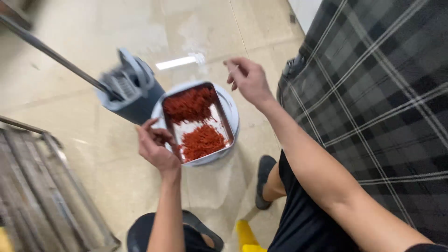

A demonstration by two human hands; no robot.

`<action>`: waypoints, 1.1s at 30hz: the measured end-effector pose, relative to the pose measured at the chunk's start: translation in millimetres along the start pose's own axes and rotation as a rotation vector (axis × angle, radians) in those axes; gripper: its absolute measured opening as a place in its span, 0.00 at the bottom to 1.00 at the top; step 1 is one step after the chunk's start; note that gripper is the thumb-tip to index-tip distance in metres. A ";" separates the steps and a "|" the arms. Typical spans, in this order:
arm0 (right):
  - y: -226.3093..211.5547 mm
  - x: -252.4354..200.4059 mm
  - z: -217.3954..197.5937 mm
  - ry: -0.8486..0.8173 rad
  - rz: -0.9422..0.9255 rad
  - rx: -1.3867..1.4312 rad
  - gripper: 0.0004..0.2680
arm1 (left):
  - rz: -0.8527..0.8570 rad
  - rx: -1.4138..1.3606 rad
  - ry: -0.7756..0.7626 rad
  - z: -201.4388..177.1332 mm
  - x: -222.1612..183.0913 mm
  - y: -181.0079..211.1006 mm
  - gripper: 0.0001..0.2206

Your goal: The person shreds or separates dried meat by hand in a metal tray.

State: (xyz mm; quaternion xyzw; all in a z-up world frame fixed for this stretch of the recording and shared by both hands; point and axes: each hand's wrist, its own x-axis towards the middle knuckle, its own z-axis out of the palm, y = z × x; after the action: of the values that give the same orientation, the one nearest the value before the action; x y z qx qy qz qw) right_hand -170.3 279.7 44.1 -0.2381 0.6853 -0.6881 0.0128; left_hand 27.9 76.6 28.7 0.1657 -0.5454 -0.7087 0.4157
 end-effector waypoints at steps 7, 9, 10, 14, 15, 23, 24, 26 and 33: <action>-40.0 0.2 26.6 -0.141 -0.066 -0.282 0.12 | -0.001 -0.031 0.155 -27.3 -18.8 74.0 0.19; -47.1 -3.9 32.8 -0.205 -0.078 -0.475 0.13 | 0.091 0.046 -0.037 -13.4 -17.5 114.0 0.17; -46.6 2.0 39.8 -0.215 -0.097 -0.467 0.13 | 0.111 0.048 -0.025 -11.2 -9.0 122.8 0.17; -72.7 -2.5 61.9 -0.405 -0.094 -0.623 0.14 | -0.008 0.036 -0.158 -13.7 22.3 105.7 0.16; -89.9 -4.7 64.3 -0.464 -0.012 -0.663 0.14 | -0.055 -0.021 -0.201 -13.0 27.4 88.1 0.15; -23.6 13.8 92.5 -0.497 -0.074 -0.883 0.12 | -0.240 0.016 -0.199 -17.2 81.0 -20.9 0.13; -21.3 12.6 97.3 -0.521 0.013 -1.070 0.11 | -0.264 0.111 -0.197 -16.4 81.9 -24.8 0.12; -7.9 33.4 90.6 -0.520 0.102 -0.951 0.12 | -0.253 0.131 -0.198 -3.2 92.9 -31.1 0.12; 22.0 47.7 77.3 -0.687 0.071 -0.922 0.13 | -0.266 0.245 -0.234 -2.6 97.4 -51.8 0.11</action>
State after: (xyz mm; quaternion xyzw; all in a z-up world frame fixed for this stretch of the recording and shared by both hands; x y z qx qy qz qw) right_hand -192.7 189.5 34.0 -0.4058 0.8785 -0.2004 0.1527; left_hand -49.9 3.0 1.9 0.2022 -0.6453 -0.7001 0.2294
